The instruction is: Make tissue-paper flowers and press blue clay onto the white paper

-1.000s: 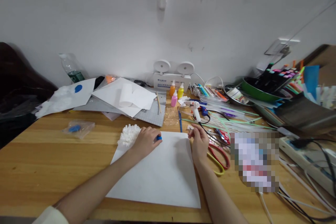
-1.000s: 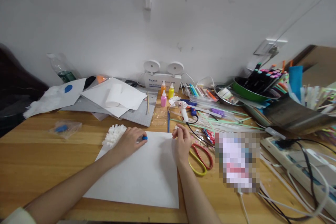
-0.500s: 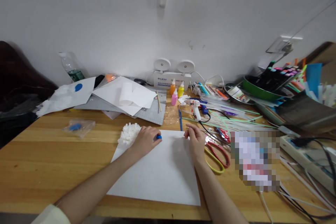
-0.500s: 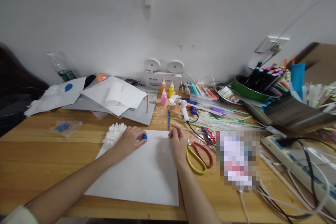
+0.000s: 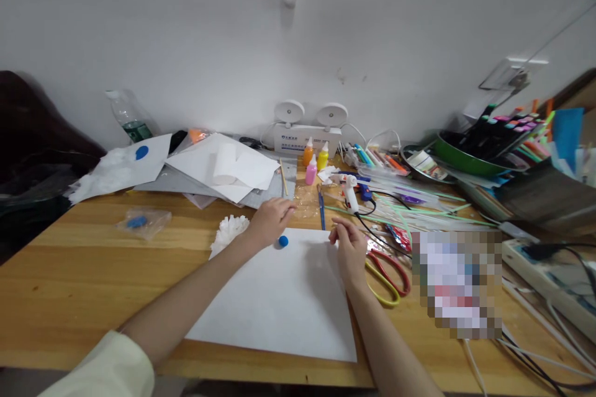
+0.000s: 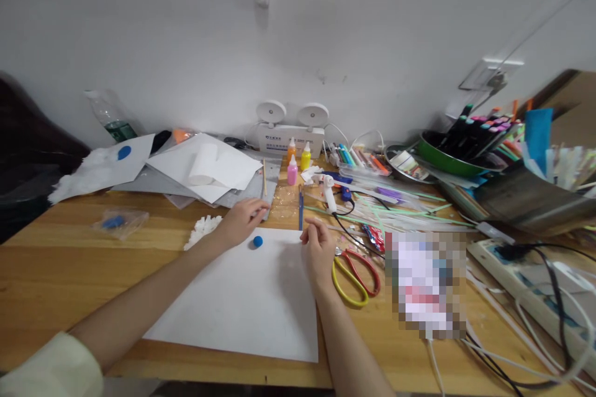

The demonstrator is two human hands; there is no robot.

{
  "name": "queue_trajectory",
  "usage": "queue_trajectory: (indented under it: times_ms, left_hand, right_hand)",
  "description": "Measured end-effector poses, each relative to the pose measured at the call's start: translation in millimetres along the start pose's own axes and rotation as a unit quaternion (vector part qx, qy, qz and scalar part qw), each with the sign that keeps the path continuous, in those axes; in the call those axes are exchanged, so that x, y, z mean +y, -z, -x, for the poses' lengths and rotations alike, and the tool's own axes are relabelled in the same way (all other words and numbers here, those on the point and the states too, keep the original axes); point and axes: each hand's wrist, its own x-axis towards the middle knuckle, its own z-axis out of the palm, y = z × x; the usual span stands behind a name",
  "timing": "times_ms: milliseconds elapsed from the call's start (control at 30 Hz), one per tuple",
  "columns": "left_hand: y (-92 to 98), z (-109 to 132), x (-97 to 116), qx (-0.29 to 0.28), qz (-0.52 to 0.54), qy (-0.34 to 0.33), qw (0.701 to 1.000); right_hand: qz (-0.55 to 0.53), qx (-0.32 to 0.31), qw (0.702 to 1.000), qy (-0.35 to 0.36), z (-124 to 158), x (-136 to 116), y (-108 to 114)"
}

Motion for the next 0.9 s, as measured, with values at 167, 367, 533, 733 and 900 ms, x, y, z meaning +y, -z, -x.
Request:
queue_trajectory:
  times_ms: [167,367,533,733,900]
  left_hand:
    - [-32.9,-24,10,-0.038,-0.037,-0.104,0.993]
    - [-52.7,-19,-1,-0.023,-0.087,-0.113,0.99]
    - [-55.2,-14,-2,-0.006,-0.112,-0.106,0.988]
    - [-60.3,-12,0,0.046,-0.144,-0.079,0.985]
    - [-62.1,-10,1,0.061,-0.155,-0.074,0.983]
  right_hand:
    - [0.0,0.014,1.0,0.008,-1,3,4]
    - [-0.005,0.029,0.999,0.017,-3,2,7]
    - [0.005,0.028,0.999,0.019,-1,-2,5]
    - [-0.011,0.029,0.999,0.017,-1,-3,6]
    - [-0.005,0.032,0.999,0.019,1,-5,6]
